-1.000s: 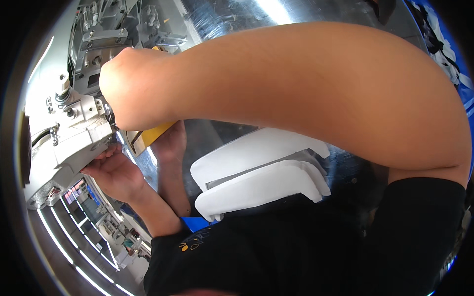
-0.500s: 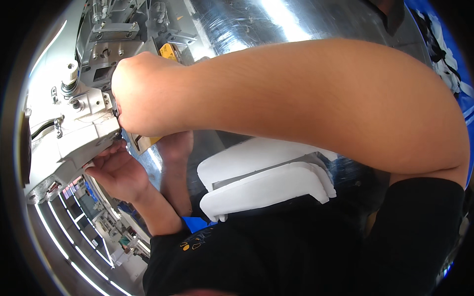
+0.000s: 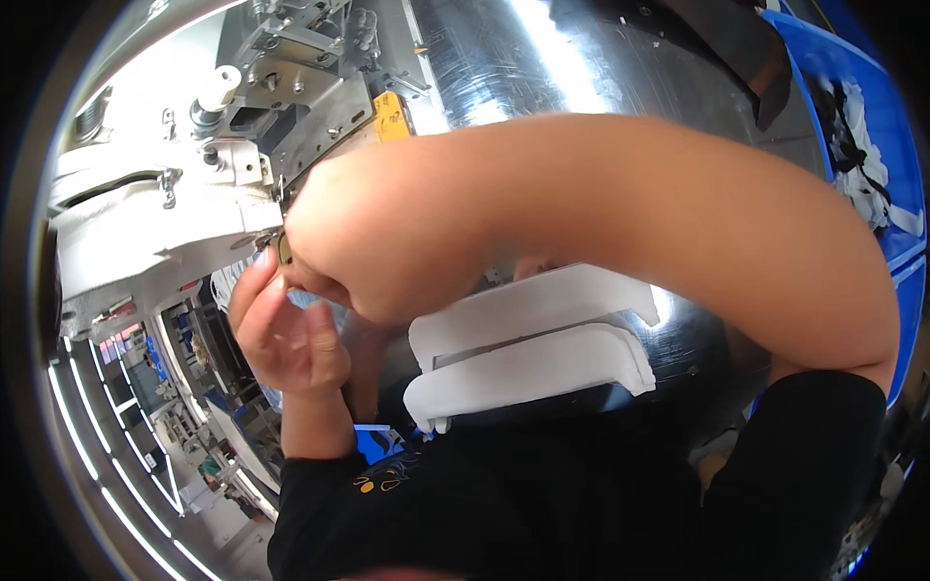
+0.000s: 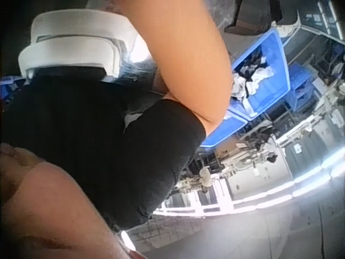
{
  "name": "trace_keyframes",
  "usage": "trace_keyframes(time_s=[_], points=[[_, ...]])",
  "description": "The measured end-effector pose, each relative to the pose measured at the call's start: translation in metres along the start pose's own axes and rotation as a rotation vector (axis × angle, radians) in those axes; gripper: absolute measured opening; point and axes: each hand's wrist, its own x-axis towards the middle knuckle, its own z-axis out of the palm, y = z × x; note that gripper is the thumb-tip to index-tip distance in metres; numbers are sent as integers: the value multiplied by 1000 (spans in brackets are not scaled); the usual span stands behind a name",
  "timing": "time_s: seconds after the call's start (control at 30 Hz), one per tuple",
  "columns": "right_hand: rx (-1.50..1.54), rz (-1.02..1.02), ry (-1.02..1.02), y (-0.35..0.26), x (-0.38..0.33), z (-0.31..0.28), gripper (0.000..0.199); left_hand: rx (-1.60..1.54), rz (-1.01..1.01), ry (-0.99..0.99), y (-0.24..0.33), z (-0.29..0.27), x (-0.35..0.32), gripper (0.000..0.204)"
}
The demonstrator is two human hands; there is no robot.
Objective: Using an industrial sewing machine to assemble leather or synthetic material components.
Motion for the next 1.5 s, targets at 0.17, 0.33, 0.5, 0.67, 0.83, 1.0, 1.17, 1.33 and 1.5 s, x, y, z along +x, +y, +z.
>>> trace_keyframes(time_s=[0.17,0.33,0.5,0.67,0.83,1.0,1.17,1.33,1.5], points=[[-17,37,-164,-10,-24,7,12,-131,162,-206,1,8,17,40],[-105,58,-89,-22,-56,17,12,-67,215,-292,21,-8,14,24],[-152,194,141,-30,-111,-9,16,136,285,-262,15,-17,-2,10],[-208,478,898,12,-250,-93,7,301,319,-212,8,-11,-8,7],[-122,1367,1178,137,-419,-114,26,190,324,-205,-9,0,-7,9],[0,1630,601,237,-467,-45,33,176,270,-217,-28,8,-21,10],[-88,1690,284,256,-443,-18,56,172,142,-256,-29,12,-11,12],[-362,1650,456,265,-426,-7,44,210,157,-238,-31,16,-8,13],[-308,1633,575,292,-375,1,45,171,141,-241,-38,14,-10,14]])
